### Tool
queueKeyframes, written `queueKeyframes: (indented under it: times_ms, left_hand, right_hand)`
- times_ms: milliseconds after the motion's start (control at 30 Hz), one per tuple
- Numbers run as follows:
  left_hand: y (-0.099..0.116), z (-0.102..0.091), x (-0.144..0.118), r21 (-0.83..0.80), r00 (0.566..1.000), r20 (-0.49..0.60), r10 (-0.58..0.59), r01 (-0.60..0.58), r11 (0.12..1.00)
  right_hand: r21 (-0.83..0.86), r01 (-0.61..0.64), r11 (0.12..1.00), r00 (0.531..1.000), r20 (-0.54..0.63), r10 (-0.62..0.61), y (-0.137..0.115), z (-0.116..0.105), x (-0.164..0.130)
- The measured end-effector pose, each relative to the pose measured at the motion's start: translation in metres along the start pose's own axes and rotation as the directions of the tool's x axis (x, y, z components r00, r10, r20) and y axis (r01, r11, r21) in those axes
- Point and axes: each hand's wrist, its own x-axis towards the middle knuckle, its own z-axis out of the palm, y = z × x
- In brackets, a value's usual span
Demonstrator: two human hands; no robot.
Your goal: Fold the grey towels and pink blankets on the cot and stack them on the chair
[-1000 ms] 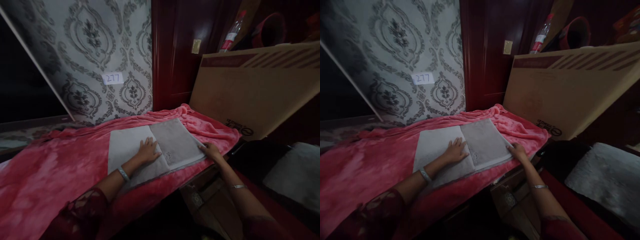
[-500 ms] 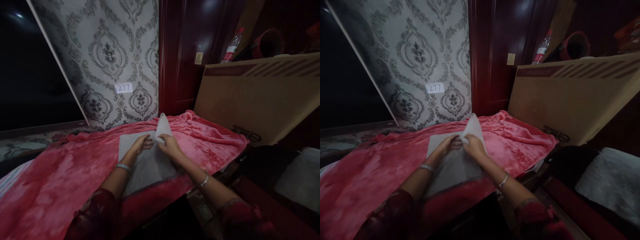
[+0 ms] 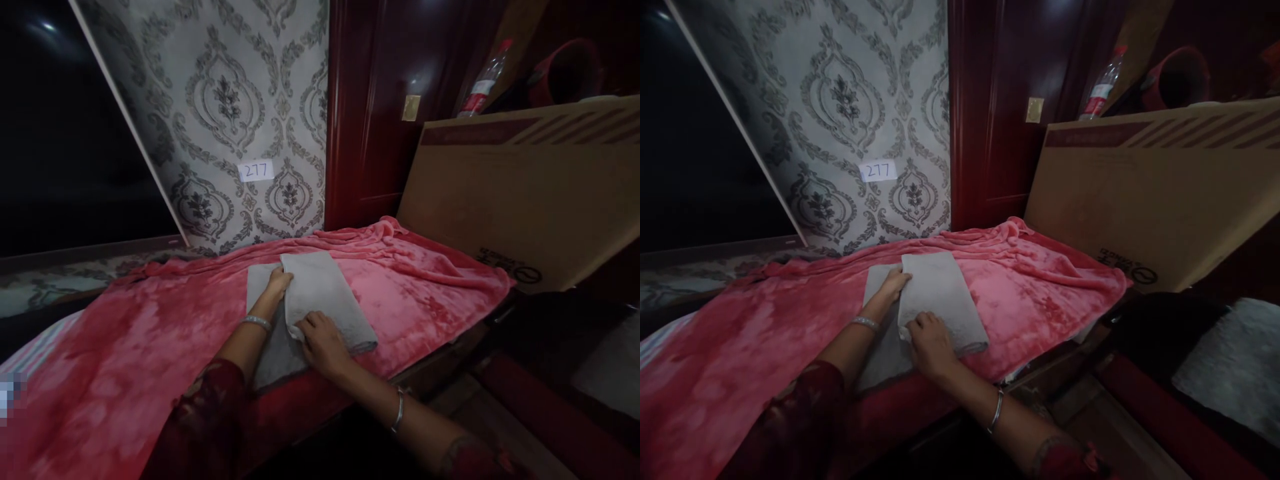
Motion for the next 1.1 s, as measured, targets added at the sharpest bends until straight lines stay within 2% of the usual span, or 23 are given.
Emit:
queueKeyframes:
  times_ms: [67, 167, 267, 367, 467, 567, 700, 833, 967, 1100]
  left_hand:
    - [0.006, -0.004, 0.006, 0.050, 0.997, -0.062, 0.037, -0.034, 0.998]
    - [0.009, -0.023, 0.008, 0.132, 0.991, -0.117, 0.065, -0.049, 0.990]
    - [0.003, -0.046, 0.003, 0.227, 0.990, -0.135, 0.027, 0.004, 0.974]
    - [-0.007, -0.058, 0.000, 0.318, 0.989, -0.148, -0.027, 0.073, 0.945]
    - [-0.013, -0.057, 0.004, 0.403, 0.986, -0.164, -0.028, 0.093, 0.910]
    - [-0.012, -0.053, 0.012, 0.507, 0.981, -0.194, 0.002, 0.098, 0.856]
    - [-0.009, -0.055, 0.018, 0.664, 0.973, -0.221, 0.070, 0.098, 0.741]
    - [-0.007, -0.062, 0.016, 0.776, 0.970, -0.214, 0.114, 0.097, 0.623]
    - [-0.010, -0.069, 0.016, 0.835, 0.976, -0.208, 0.061, 0.144, 0.531]
    - [-0.013, -0.073, 0.020, 0.858, 0.981, -0.196, 0.010, 0.166, 0.486]
  right_hand:
    - [-0.006, 0.041, 0.999, 0.998, -0.057, -0.041, -0.003, -0.005, 0.005]
    - [-0.003, 0.130, 0.991, 0.985, -0.111, -0.130, -0.013, -0.001, 0.010]
    - [-0.014, 0.193, 0.981, 0.979, -0.070, -0.193, -0.024, 0.018, 0.008]
    - [-0.033, 0.218, 0.975, 0.975, -0.033, -0.219, -0.029, 0.039, 0.003]
    - [-0.039, 0.224, 0.974, 0.974, -0.036, -0.225, -0.027, 0.050, -0.003]
    - [-0.026, 0.234, 0.972, 0.970, -0.057, -0.235, -0.023, 0.051, -0.006]
    - [-0.023, 0.239, 0.971, 0.965, -0.104, -0.240, -0.021, 0.048, -0.005]
    - [-0.037, 0.296, 0.954, 0.947, -0.115, -0.299, -0.023, 0.043, 0.000]
    - [-0.050, 0.304, 0.951, 0.950, -0.064, -0.307, -0.024, 0.046, -0.001]
    - [-0.047, 0.297, 0.954, 0.953, -0.047, -0.299, -0.026, 0.053, -0.006]
